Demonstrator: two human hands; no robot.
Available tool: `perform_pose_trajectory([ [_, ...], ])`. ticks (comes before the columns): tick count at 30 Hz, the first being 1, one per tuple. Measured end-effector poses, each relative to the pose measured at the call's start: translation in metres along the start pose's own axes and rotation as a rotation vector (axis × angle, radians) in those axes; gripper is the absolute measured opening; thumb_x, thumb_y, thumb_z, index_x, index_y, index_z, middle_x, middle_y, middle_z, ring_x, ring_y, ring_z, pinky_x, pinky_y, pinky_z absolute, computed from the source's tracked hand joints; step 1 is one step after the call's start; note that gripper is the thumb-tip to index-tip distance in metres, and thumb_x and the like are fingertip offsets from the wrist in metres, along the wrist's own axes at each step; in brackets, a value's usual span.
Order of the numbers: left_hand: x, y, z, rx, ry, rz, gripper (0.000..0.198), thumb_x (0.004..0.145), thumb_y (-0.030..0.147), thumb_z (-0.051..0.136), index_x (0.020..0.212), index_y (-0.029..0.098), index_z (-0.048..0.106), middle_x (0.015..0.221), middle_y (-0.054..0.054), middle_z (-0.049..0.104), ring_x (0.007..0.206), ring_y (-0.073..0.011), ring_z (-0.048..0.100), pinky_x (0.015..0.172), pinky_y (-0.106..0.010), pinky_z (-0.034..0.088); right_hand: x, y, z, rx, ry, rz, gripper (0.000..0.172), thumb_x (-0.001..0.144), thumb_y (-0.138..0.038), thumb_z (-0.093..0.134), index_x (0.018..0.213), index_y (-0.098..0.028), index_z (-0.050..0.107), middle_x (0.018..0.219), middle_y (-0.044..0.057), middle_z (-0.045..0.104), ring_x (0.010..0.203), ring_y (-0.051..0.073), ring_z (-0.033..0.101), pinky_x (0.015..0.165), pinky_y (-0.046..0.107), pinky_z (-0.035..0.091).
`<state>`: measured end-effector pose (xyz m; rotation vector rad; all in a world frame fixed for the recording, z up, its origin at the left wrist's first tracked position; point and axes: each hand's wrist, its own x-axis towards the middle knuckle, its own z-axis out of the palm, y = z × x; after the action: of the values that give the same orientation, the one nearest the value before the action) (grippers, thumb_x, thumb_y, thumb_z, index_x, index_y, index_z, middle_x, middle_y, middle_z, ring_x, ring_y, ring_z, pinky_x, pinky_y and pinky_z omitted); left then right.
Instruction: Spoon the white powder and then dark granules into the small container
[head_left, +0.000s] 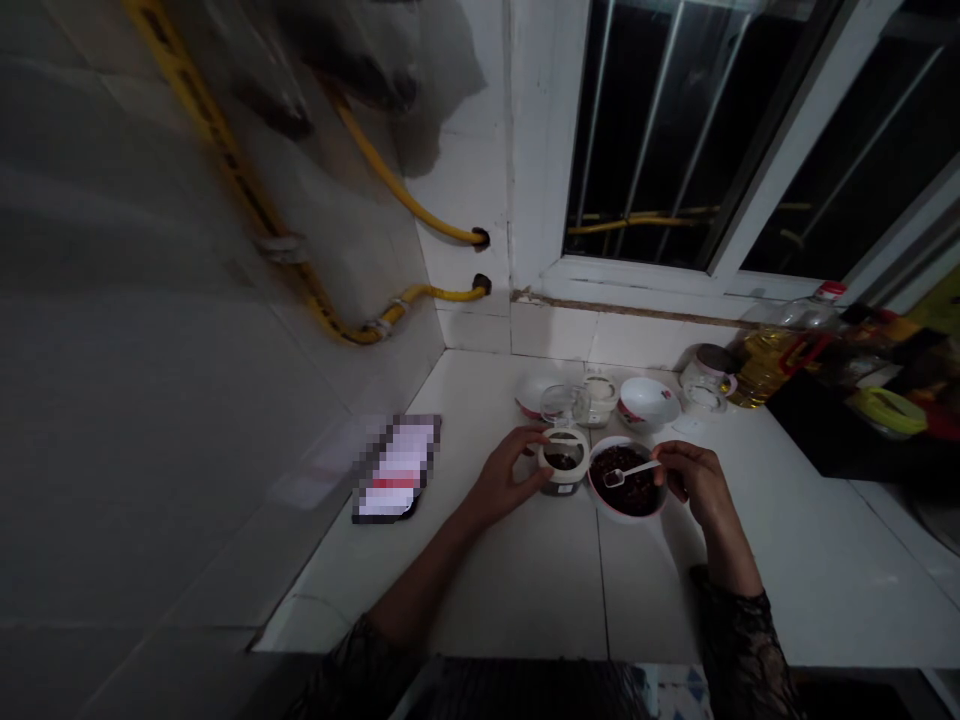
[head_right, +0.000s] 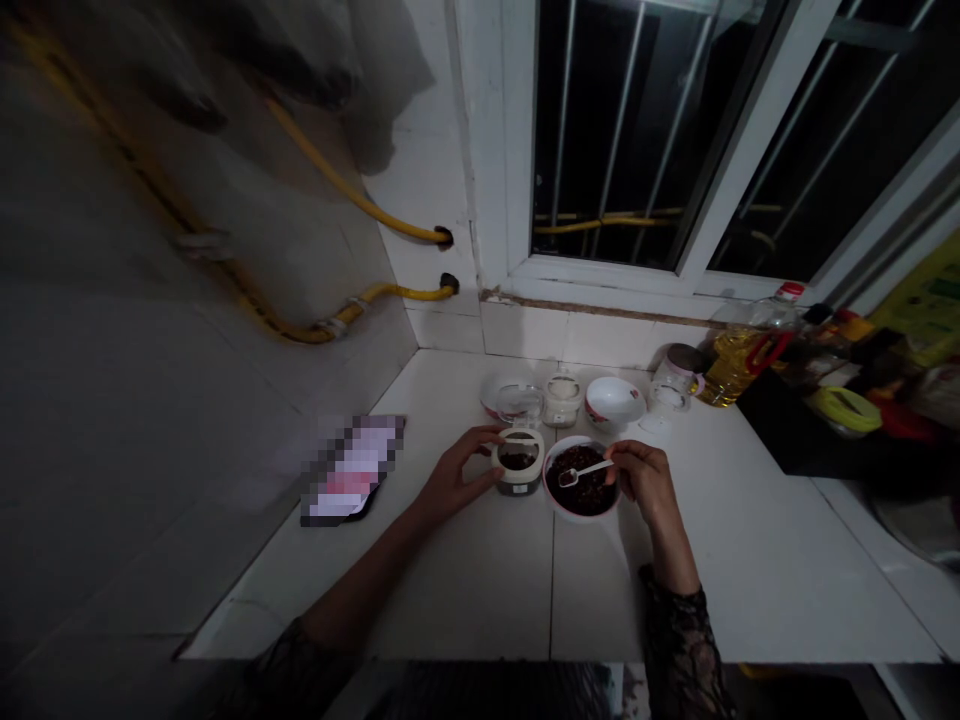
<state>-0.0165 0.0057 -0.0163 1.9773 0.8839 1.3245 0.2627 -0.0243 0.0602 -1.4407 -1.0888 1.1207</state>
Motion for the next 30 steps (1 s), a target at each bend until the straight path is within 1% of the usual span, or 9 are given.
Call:
perform_pose_trajectory([
  [7,0.0003,-0.0003,0.0004,-0.015,0.001,0.017,0.031,0.087,0.03,0.065,0.116,0.023,0.058,0.127,-0.012,0.06,0.116,-0.0246,0.06,0.086,-0.036,0.054,0.0009,0.0011,-0.0007,0.012,0.008,-0.014,0.018,0.055,-0.033,0.064,0.061,-0.017,0.066,0.039,0.0,0.058,0.029,0.007,0.032,0.033,0.021,0.016],
  [18,0.001,-0.0005,0.0006,-0.011,0.007,0.032,0.031,0.087,0.032,0.066,0.115,0.022,0.059,0.126,-0.013,0.061,0.115,-0.0249,0.061,0.085,-0.036,0.055,0.0034,0.0039,-0.0015,0.033,0.022,-0.017,0.015,0.056,-0.032,0.062,0.06,-0.017,0.065,0.039,0.0,0.057,0.028,0.007,0.032,0.032,0.022,0.017],
  [24,0.0007,-0.0018,0.0006,-0.002,0.011,0.029,0.031,0.086,0.03,0.066,0.115,0.022,0.058,0.126,-0.013,0.06,0.115,-0.0251,0.06,0.086,-0.036,0.054,0.0049,0.004,0.0004,0.026,0.067,0.003,0.015,0.052,-0.032,0.062,0.056,-0.017,0.064,0.036,0.0,0.054,0.027,0.007,0.032,0.032,0.022,0.016],
  [30,0.001,-0.0002,0.0002,-0.007,0.003,0.026,0.031,0.087,0.032,0.066,0.115,0.023,0.059,0.128,-0.013,0.06,0.116,-0.0251,0.06,0.086,-0.035,0.055,0.0055,0.005,-0.0029,0.063,0.05,0.003,0.014,0.053,-0.029,0.063,0.058,-0.016,0.065,0.039,0.001,0.057,0.028,0.007,0.033,0.032,0.022,0.018],
])
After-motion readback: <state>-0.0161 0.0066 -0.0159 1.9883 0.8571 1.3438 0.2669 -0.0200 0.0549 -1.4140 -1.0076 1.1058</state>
